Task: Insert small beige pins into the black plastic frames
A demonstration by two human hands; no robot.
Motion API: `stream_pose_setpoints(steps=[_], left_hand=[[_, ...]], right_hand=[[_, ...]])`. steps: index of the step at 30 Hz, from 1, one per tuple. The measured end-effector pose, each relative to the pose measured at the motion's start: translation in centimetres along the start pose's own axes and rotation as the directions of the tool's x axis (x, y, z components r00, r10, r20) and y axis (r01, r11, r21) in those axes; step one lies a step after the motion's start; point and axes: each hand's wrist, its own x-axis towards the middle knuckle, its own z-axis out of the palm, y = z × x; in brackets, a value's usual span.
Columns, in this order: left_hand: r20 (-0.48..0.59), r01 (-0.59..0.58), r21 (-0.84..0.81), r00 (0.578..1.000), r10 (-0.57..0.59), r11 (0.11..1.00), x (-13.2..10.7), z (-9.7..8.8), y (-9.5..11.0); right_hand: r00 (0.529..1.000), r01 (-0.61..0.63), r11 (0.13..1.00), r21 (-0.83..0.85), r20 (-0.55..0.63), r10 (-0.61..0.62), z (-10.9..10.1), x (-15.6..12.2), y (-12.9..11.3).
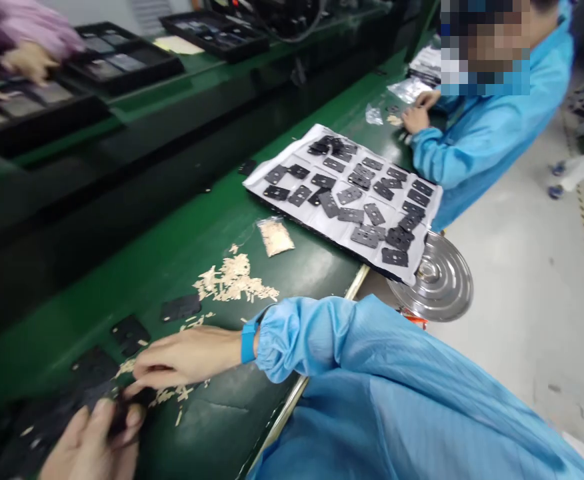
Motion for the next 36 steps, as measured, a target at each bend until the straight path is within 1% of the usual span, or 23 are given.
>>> stream_pose_setpoints(steps=[2, 3, 5, 6, 8, 10, 12, 16, 19, 22, 24, 25, 27, 29, 30, 31, 33, 36], left_hand=[[0.042, 0.082, -0.123, 0.996, -0.077, 0.989, -0.4, 0.5, 0.1], [0.047, 0.078, -0.148, 0.996, -0.071, 0.986, -0.7, 0.8, 0.1], [0.069, 0.048, -0.150, 0.997, -0.038, 0.987, -1.4, 1.2, 0.1], [0.074, 0.041, -0.156, 0.997, -0.030, 0.987, -1.7, 1.3, 0.1], [0.114, 0.047, -0.168, 0.993, -0.028, 0.985, -1.8, 1.4, -0.1], [0.180, 0.069, -0.189, 0.983, -0.035, 0.979, -1.5, 1.1, -0.4], [0.192, 0.081, -0.194, 0.980, -0.043, 0.978, -1.4, 0.8, -0.6], [0.233, 0.077, -0.228, 0.972, -0.022, 0.971, -1.8, 0.8, -0.6], [0.246, 0.083, -0.278, 0.969, -0.013, 0.957, -2.0, 0.8, -0.4], [0.219, 0.078, -0.297, 0.976, -0.012, 0.952, -1.8, 0.9, -0.3], [0.193, 0.060, -0.292, 0.981, -0.003, 0.955, -1.7, 0.9, -0.3], [0.176, 0.046, -0.283, 0.984, 0.005, 0.958, -1.7, 1.0, -0.3], [0.131, 0.003, -0.250, 0.991, 0.031, 0.968, -1.7, 1.1, -0.2], [0.081, -0.053, -0.198, 0.994, 0.071, 0.979, -1.7, 1.2, -0.2], [0.061, -0.080, -0.165, 0.994, 0.091, 0.983, -1.7, 1.2, -0.2], [0.047, -0.103, -0.130, 0.993, 0.110, 0.986, -1.7, 1.2, -0.2], [0.037, -0.135, -0.063, 0.990, 0.137, 0.989, -1.7, 1.3, -0.3], [0.017, -0.166, -0.011, 0.986, 0.166, 0.986, -1.6, 1.3, -0.4]], right_hand=[[0.997, 0.069, 0.982, -0.174, -0.003, -0.071, 0.2, -0.5, 0.0], [0.995, 0.100, 0.966, -0.237, 0.006, -0.101, 0.4, -0.8, 0.0], [0.987, 0.160, 0.933, -0.321, 0.039, -0.155, 0.7, -1.4, 0.0], [0.978, 0.210, 0.917, -0.339, 0.058, -0.203, 0.8, -1.7, 0.1], [0.959, 0.269, 0.899, -0.347, 0.013, -0.282, 0.8, -2.0, 0.4], [0.939, 0.318, 0.877, -0.360, -0.009, -0.344, 0.7, -2.0, 1.0], [0.919, 0.360, 0.844, -0.399, -0.005, -0.395, 0.6, -2.1, 1.3], [0.885, 0.408, 0.786, -0.464, -0.010, -0.466, 0.4, -2.7, 1.4], [0.876, 0.415, 0.785, -0.459, -0.032, -0.481, 0.5, -2.9, 1.6], [0.886, 0.390, 0.841, -0.375, -0.095, -0.453, 0.6, -2.8, 1.8], [0.910, 0.349, 0.898, -0.267, -0.133, -0.393, 0.6, -2.7, 1.5], [0.930, 0.301, 0.933, -0.197, -0.156, -0.333, 0.6, -2.6, 1.2], [0.970, 0.154, 0.988, -0.028, -0.188, -0.157, 0.5, -2.4, 0.7], [0.988, -0.002, 0.994, 0.110, -0.155, 0.019, 0.4, -2.1, 0.4], [0.990, -0.059, 0.987, 0.148, -0.120, 0.077, 0.3, -2.0, 0.3], [0.990, -0.097, 0.981, 0.167, -0.085, 0.112, 0.3, -2.0, 0.3], [0.989, -0.129, 0.977, 0.171, -0.048, 0.139, 0.3, -1.8, 0.4], [0.990, -0.107, 0.983, 0.148, -0.079, 0.120, 0.3, -1.8, 0.4]])
